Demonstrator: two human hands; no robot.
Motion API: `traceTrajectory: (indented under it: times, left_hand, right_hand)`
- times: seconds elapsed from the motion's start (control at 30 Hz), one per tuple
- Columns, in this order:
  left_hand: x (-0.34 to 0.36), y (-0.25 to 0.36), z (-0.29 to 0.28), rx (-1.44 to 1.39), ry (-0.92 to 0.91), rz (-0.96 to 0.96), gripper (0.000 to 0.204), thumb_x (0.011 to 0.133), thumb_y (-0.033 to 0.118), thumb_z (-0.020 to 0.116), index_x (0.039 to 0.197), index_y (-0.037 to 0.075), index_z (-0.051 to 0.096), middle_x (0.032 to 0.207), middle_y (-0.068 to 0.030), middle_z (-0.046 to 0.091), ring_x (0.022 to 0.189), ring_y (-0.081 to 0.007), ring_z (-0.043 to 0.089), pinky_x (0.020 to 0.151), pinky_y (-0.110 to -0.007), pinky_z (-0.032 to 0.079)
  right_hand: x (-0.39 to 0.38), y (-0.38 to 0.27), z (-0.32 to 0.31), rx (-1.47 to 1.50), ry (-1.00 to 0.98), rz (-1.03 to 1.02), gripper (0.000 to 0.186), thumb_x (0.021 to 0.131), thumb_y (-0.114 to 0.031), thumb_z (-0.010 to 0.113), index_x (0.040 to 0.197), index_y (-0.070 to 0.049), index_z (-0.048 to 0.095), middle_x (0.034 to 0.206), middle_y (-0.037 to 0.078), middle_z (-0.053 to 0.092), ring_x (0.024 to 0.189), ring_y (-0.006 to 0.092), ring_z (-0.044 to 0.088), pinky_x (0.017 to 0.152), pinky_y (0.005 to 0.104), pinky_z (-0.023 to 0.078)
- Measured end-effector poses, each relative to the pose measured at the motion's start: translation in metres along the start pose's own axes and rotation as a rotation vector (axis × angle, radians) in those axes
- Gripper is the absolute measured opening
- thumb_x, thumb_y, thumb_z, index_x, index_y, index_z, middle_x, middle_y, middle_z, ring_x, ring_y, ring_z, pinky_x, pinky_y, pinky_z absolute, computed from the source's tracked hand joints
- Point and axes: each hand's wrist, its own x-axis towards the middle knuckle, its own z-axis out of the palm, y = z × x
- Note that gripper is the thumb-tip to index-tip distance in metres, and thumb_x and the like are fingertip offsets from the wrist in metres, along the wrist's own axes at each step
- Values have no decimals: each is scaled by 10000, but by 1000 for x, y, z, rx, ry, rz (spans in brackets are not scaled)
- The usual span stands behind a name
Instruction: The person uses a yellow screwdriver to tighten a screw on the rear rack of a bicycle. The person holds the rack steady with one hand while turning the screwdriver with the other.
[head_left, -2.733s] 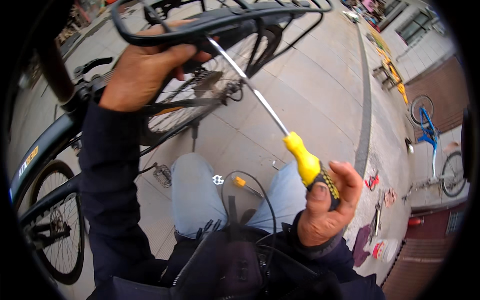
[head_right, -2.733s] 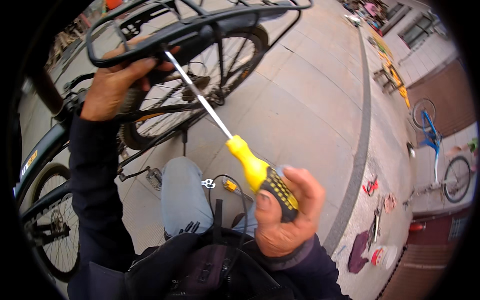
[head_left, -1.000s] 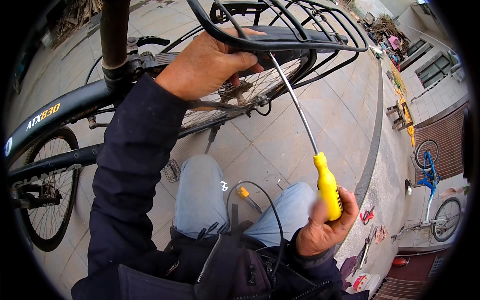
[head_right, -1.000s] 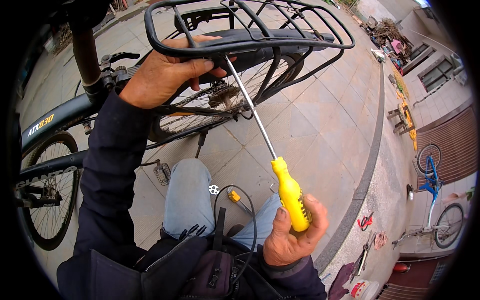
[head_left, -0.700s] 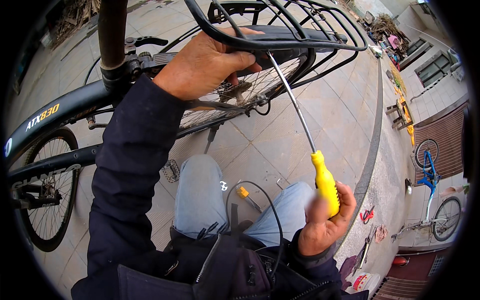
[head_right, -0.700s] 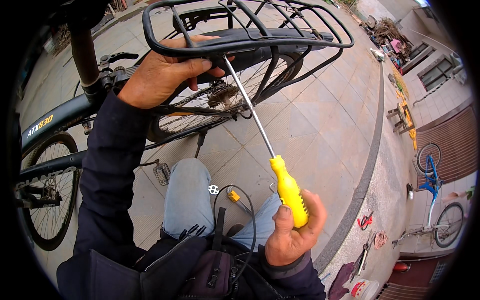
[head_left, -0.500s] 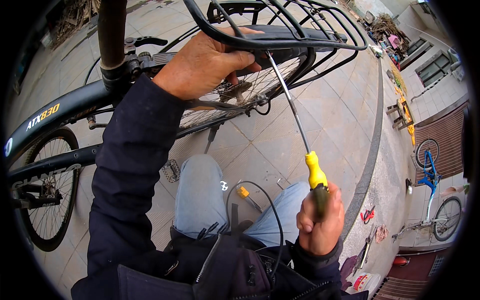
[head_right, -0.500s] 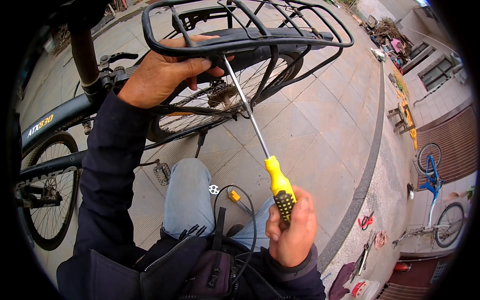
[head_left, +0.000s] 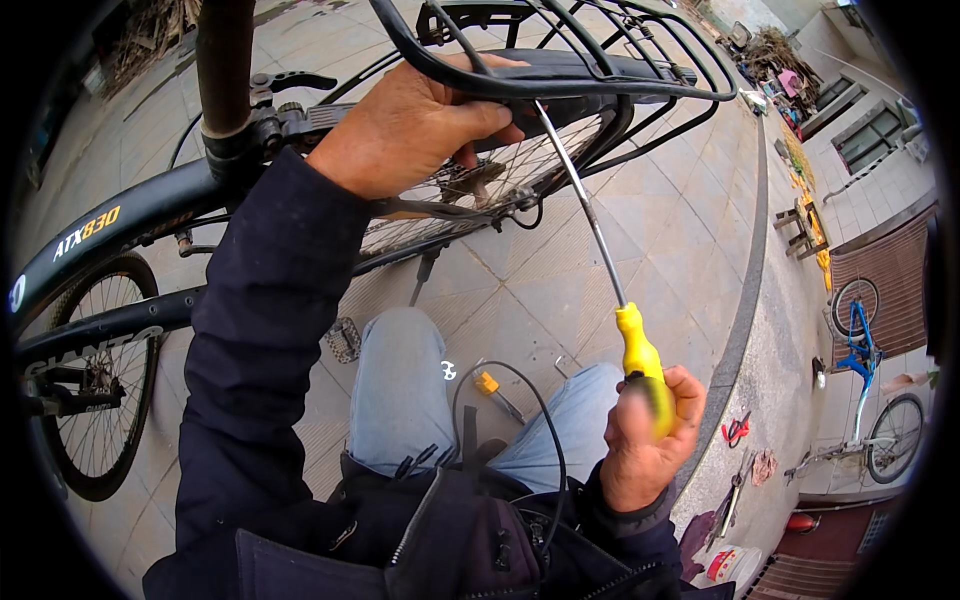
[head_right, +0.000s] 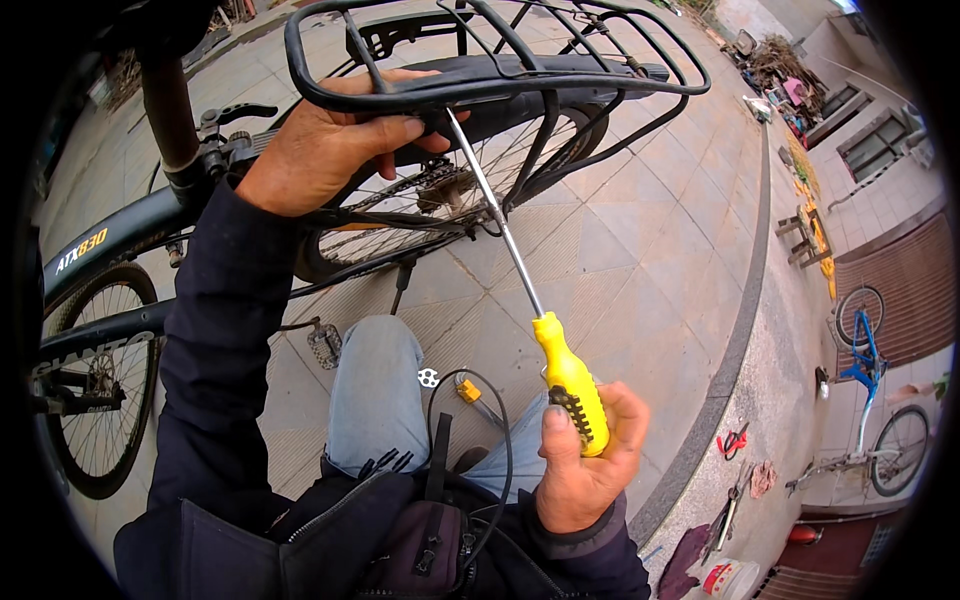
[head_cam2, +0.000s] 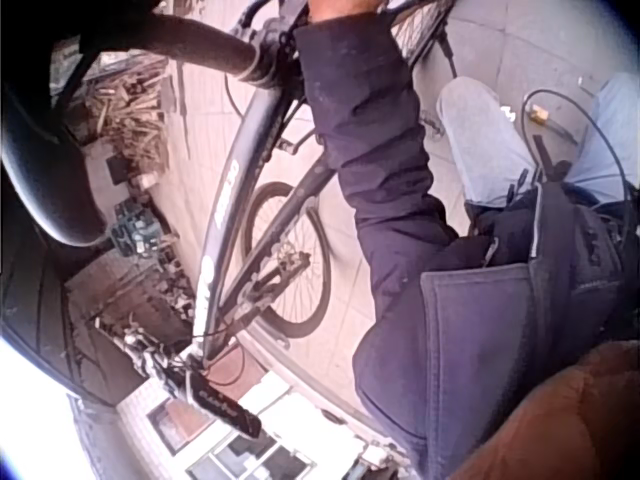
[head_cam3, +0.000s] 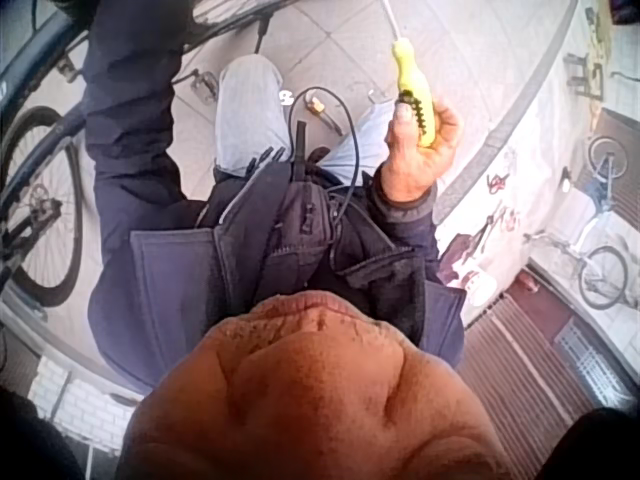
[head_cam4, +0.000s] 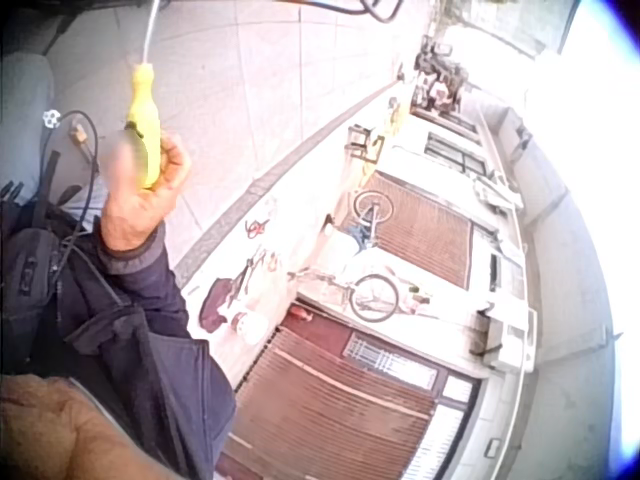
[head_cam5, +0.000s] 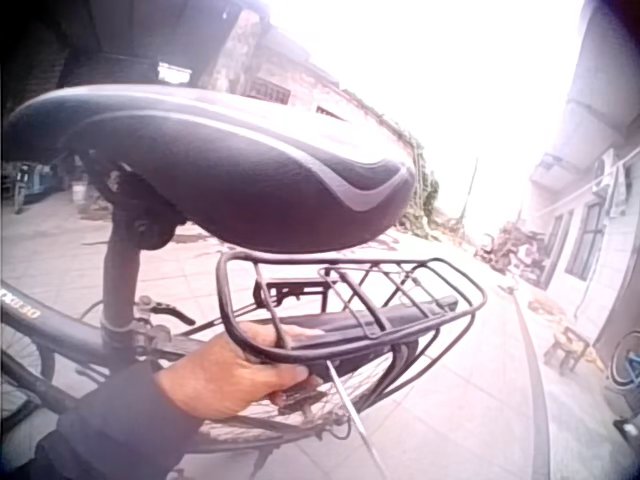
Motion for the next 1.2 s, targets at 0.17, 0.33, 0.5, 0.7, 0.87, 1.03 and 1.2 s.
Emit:
traceTrajectory:
  times: [0.17,0.33,0.5,0.7,0.87,1.03,1.2]
  left_hand:
    - [1,1,0,25,-12,0,366,889,51,514,1255,60,516,1060,-97,642,937,-148,641,572,-191,481]
    - [1,1,-2,38,-28,9,369,891,51,514,1260,62,511,1060,-97,640,935,-152,643,573,-193,487]
    - [0,0,1,-16,-3,32,355,891,134,531,1240,68,539,953,-61,640,819,-101,588,607,-225,480]
    - [2,-2,0,26,-14,41,369,898,68,518,1267,70,511,1062,-92,640,921,-151,644,577,-198,493]
    - [2,-2,-2,44,-28,40,360,899,71,515,1259,71,520,1059,-96,641,910,-150,645,578,-201,494]
    - [2,-3,-1,49,-20,45,361,899,66,512,1260,70,518,1051,-98,641,907,-152,645,579,-205,498]
    - [3,-3,-2,43,-26,47,364,897,61,516,1261,71,516,1039,-98,640,897,-152,644,580,-207,501]
  right_hand:
    - [2,-9,4,63,21,87,341,835,-104,623,1110,-9,444,759,127,575,482,88,460,447,196,371]
    - [5,-14,-1,131,-80,201,318,881,-241,570,1059,5,475,723,151,579,439,92,434,412,206,345]
    - [13,-20,-5,292,-233,545,466,930,-464,409,932,-8,506,569,71,497,342,77,335,332,196,261]
    - [23,-17,-17,600,-352,819,483,916,-483,434,1036,-17,479,601,78,507,356,82,310,366,197,273]
    - [14,-22,-3,322,-250,407,407,798,-160,661,1105,-45,421,674,85,535,416,69,390,389,181,316]
    - [12,-20,2,209,-176,268,404,758,-16,658,1100,-39,446,781,139,593,467,92,479,397,184,343]
    - [14,-19,2,178,-119,277,349,805,-56,625,1125,-16,489,828,139,608,493,109,514,392,192,343]
